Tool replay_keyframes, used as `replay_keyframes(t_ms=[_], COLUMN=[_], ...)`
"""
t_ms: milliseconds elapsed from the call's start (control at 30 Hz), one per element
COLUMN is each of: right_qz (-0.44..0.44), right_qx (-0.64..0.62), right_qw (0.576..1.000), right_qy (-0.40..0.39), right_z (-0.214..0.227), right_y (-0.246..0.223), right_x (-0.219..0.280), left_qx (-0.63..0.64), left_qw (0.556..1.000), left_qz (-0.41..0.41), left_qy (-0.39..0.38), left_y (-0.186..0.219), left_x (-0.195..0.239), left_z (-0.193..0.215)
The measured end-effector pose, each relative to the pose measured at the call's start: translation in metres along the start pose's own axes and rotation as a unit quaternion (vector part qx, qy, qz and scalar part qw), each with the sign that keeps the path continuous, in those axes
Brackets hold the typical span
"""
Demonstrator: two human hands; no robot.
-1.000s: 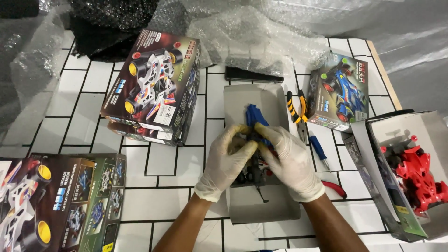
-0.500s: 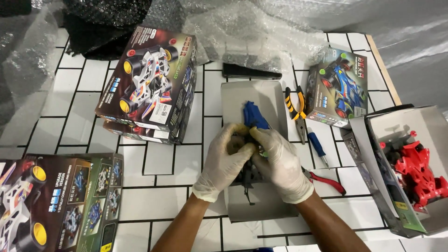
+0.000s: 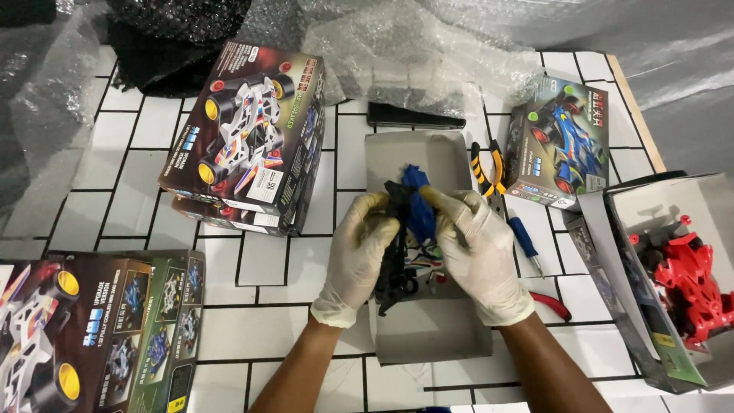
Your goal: Unboxing and assembling a model toy car by attaching plastic components to a chassis.
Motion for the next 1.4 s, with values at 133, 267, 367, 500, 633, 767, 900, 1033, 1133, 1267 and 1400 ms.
replay_keyframes(t_ms=[133,267,367,500,633,767,900,1033,1133,1267,1400], right_qz=[0.010,0.039,0.038,0.028,0.049,0.104,0.112,0.095,0.066,0.034,0.010], right_qx=[-0.007,0.049,0.034,-0.006,0.060,0.137,0.168,0.150,0.127,0.130,0.091], right_qw=[1.000,0.997,0.999,1.000,0.997,0.985,0.979,0.984,0.990,0.990,0.995], right_qy=[-0.022,-0.052,-0.013,-0.006,-0.006,0.000,0.019,0.020,-0.007,-0.042,-0.041], right_z=[-0.008,-0.009,0.000,0.003,-0.007,-0.011,-0.012,-0.011,-0.001,0.004,-0.003], right_y=[0.009,-0.006,-0.004,-0.008,-0.005,-0.017,-0.017,-0.005,0.002,-0.001,-0.006], right_x=[0.001,-0.009,-0.005,-0.004,0.006,0.006,0.008,0.006,0.001,-0.009,-0.011], left_qx=[0.000,-0.012,0.005,-0.002,-0.049,-0.074,-0.086,-0.048,-0.028,0.013,-0.018], left_qw=[1.000,1.000,1.000,1.000,0.998,0.996,0.995,0.991,0.988,0.991,0.991], left_qz=[-0.016,-0.024,-0.004,0.010,0.029,0.036,0.019,0.008,0.011,0.002,0.001], left_qy=[0.003,0.003,0.020,0.016,0.004,0.023,0.038,0.122,0.151,0.136,0.134], left_y=[0.006,0.010,0.005,0.004,-0.001,0.013,0.017,0.014,0.012,0.003,0.018], left_x=[0.000,0.002,0.004,0.003,0.004,0.006,0.007,0.008,0.009,0.007,0.008], left_z=[0.004,0.007,0.006,-0.008,-0.012,-0.015,-0.016,0.011,0.029,0.023,0.021])
Point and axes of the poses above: each hand's wrist, its own x-axis away from the middle knuckle, its own z-axis out of the back of the hand, y = z × x, the point moved 10 cm from there along -x, towards the middle knuckle, and after that the axes turned 4 degrees about -y, right-handed, at the moved point
